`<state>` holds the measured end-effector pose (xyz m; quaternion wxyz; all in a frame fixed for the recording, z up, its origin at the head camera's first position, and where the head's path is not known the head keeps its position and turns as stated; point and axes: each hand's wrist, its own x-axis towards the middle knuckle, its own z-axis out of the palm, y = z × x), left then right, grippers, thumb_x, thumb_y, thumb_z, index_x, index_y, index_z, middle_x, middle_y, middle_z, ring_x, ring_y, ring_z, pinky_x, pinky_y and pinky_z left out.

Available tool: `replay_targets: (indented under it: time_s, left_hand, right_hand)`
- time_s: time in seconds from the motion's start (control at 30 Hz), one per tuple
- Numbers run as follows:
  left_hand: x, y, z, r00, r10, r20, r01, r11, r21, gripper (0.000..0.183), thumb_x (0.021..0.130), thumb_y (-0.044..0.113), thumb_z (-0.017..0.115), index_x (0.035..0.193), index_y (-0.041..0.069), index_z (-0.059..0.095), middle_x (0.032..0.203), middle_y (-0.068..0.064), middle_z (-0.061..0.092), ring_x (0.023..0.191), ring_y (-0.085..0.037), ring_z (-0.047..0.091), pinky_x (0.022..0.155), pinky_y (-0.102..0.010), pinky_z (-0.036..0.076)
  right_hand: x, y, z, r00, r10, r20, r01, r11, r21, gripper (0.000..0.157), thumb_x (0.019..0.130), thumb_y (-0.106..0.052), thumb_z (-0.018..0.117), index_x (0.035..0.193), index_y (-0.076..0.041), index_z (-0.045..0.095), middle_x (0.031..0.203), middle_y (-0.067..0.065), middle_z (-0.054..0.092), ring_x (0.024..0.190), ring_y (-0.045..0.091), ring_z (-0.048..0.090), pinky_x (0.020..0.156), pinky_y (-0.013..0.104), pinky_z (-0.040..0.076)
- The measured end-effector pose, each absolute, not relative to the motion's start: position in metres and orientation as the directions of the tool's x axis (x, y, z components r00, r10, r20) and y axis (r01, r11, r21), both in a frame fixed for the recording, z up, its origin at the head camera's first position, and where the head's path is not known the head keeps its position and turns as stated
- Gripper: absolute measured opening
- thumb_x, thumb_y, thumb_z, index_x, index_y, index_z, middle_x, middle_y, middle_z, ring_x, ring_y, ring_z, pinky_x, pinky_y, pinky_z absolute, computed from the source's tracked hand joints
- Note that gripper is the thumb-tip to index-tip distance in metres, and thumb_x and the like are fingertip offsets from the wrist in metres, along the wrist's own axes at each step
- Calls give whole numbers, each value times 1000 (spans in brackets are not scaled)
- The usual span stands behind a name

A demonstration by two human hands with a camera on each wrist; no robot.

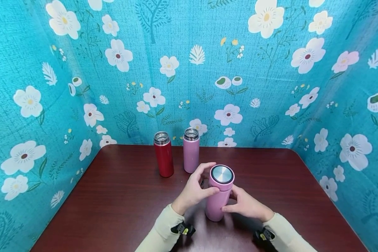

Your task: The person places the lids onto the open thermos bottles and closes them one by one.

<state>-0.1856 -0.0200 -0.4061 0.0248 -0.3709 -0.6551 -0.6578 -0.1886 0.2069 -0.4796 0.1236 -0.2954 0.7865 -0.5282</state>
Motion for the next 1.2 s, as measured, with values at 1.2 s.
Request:
replay_targets:
  time_s: [1.2]
  left_hand:
    - [-193,-20,-419,-718,492,493,496,-135,858,60,91,35,61,134,0,39,117,-17,55,102,-14,50,87,-34,46]
  right_hand:
    - [-189,206,-480,-800,-594,85,-291,260,-921,70,83,-17,74,142,-22,35,136,1,48,117,20,53,94,41,45]
